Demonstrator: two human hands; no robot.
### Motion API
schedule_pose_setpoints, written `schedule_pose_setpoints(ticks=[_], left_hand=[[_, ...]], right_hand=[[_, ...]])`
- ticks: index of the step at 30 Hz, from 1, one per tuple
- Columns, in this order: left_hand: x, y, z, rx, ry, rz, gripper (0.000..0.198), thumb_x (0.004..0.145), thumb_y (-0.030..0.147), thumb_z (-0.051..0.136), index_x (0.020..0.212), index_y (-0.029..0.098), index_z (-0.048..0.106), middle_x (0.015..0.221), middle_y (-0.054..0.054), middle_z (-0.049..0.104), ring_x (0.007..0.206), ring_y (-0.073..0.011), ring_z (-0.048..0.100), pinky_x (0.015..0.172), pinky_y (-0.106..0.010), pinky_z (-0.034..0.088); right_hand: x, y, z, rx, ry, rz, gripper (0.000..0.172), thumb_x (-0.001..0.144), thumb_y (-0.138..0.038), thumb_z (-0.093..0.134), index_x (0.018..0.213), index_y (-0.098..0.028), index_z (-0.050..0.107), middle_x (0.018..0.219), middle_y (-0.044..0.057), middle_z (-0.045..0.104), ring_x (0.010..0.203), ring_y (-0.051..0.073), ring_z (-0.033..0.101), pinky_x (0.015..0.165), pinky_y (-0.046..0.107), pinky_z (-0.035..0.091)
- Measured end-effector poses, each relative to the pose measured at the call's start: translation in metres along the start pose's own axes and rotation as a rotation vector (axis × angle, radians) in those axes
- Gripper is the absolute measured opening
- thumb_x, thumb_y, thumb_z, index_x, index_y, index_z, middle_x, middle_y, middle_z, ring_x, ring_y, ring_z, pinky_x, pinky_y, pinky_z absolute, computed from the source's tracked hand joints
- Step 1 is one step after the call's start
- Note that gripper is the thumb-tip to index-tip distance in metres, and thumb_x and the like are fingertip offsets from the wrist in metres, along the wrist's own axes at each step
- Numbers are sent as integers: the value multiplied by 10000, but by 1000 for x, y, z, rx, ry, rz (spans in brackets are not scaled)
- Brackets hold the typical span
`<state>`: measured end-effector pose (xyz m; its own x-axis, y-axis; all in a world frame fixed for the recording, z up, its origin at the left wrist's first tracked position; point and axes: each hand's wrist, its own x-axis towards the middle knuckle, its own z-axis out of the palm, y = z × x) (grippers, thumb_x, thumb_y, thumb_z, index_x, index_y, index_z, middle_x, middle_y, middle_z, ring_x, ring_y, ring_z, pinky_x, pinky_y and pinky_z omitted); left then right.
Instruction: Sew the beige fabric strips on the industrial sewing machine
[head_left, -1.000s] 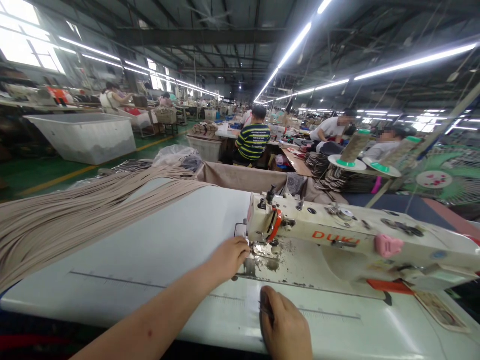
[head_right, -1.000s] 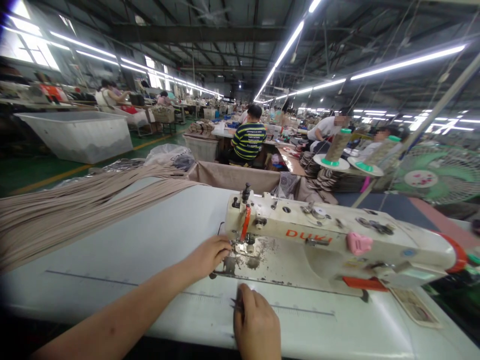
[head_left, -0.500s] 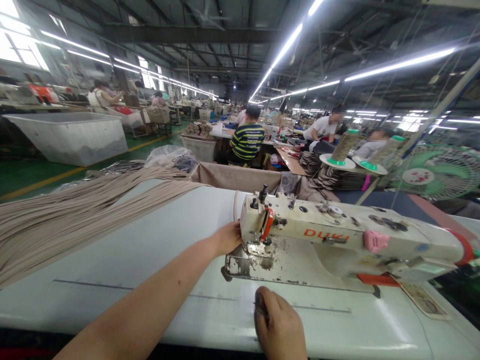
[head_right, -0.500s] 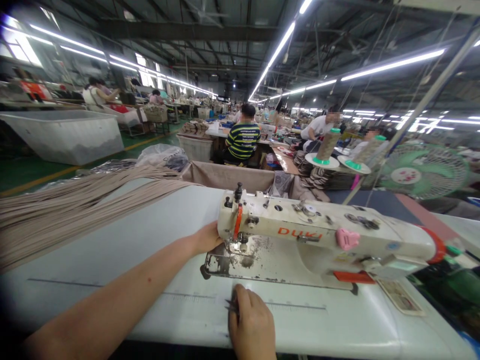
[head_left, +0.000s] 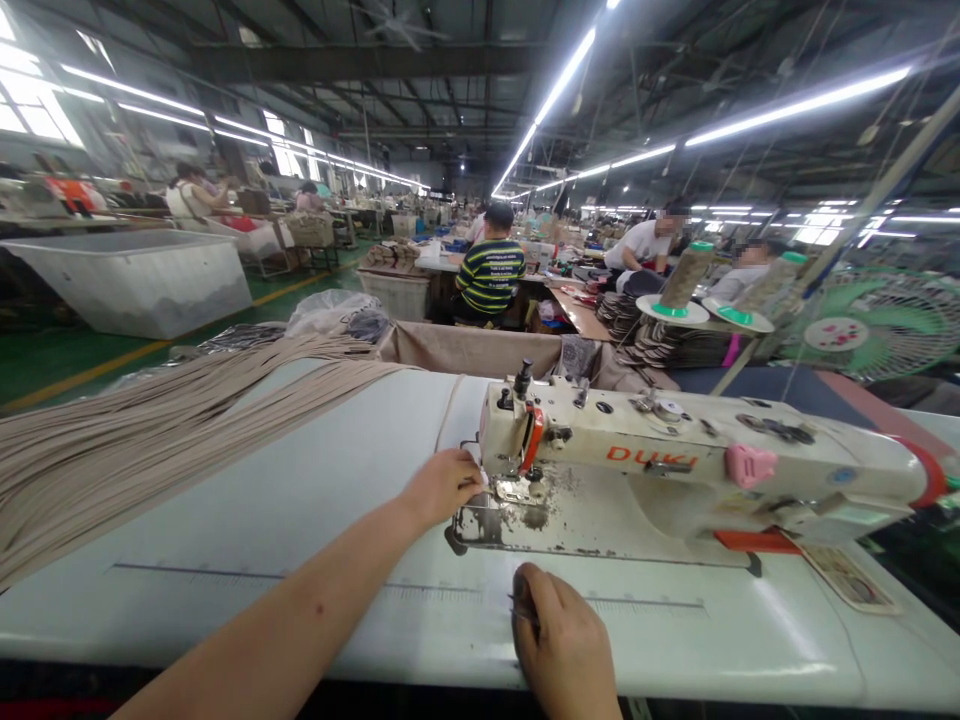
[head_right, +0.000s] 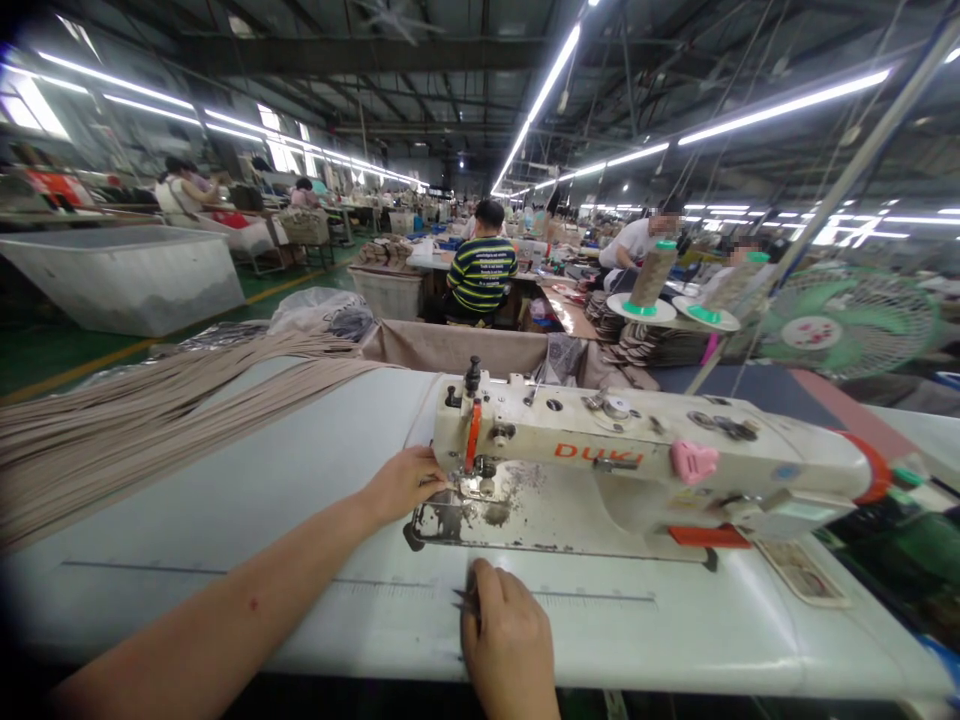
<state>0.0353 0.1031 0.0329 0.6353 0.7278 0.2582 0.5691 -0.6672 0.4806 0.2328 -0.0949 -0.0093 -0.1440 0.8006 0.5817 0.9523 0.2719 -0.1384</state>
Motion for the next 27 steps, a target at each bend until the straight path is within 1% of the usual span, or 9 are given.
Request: schedule_pose_setpoints(ticks=[4, 8, 11, 16, 19, 23, 25, 27], left_hand=[[-1, 6, 2, -22, -2, -65, 100, 894, 224, 678, 886, 233, 777, 1022, -36, 739, 1039, -221, 664, 940, -333, 534], [-9, 16, 4, -45, -4, -136, 94, 885, 180, 669, 862, 216, 753, 981, -22, 703, 925, -184, 668, 844, -293, 527], [-17, 25, 8, -56, 4, -185, 93, 896, 174, 654, 904, 204, 742, 997, -29, 678, 872, -168, 654, 807, -284, 512], [-22, 34, 8, -69, -8, -235, 91, 901, 178, 643, 888, 198, 731, 986, -27, 657, 852, -157, 631, 797, -277, 486], [-23, 40, 7, -71, -28, -262, 114, 902, 168, 620, 897, 201, 729, 1004, -28, 652, 851, -155, 631, 798, -276, 487], [-30, 60, 11, -63, -43, -302, 142, 874, 161, 617, 980, 175, 711, 1127, -82, 630, 946, -194, 648, 871, -307, 513], [-33, 73, 16, -70, -73, -344, 186, 868, 187, 621, 1036, 163, 695, 1167, -110, 609, 974, -206, 655, 902, -312, 524], [-34, 84, 19, -80, -115, -401, 210, 875, 227, 619, 1063, 159, 680, 1176, -123, 595, 960, -202, 665, 913, -303, 532]], right_hand=[[1, -1, -1, 9, 3, 2, 382, 812, -45, 509, 1158, -202, 552, 851, 40, 706, 746, 213, 673, 665, 317, 495], [1, -1, -1, 7, 18, -2, 387, 806, -50, 510, 1162, -198, 548, 844, 36, 699, 739, 212, 669, 663, 321, 495], [1, -2, -1, 3, 26, 3, 394, 809, -47, 499, 1167, -202, 549, 853, 39, 705, 755, 214, 671, 683, 323, 496], [1, -2, -1, -2, 30, -4, 382, 804, -51, 517, 1155, -196, 559, 854, 38, 706, 740, 209, 665, 669, 322, 482], [1, -2, 0, -2, 41, -6, 409, 789, -48, 523, 1171, -189, 557, 863, 41, 707, 758, 212, 668, 686, 324, 485], [0, -2, 0, 15, 46, -3, 417, 783, -42, 523, 1170, -194, 558, 863, 39, 701, 764, 211, 663, 696, 319, 485], [0, -3, 0, 23, 42, 4, 410, 789, -44, 523, 1167, -201, 558, 860, 38, 698, 763, 211, 656, 693, 318, 481], [-1, -2, 1, 30, 40, 8, 398, 798, -50, 523, 1165, -202, 559, 854, 38, 691, 759, 213, 650, 683, 320, 476]])
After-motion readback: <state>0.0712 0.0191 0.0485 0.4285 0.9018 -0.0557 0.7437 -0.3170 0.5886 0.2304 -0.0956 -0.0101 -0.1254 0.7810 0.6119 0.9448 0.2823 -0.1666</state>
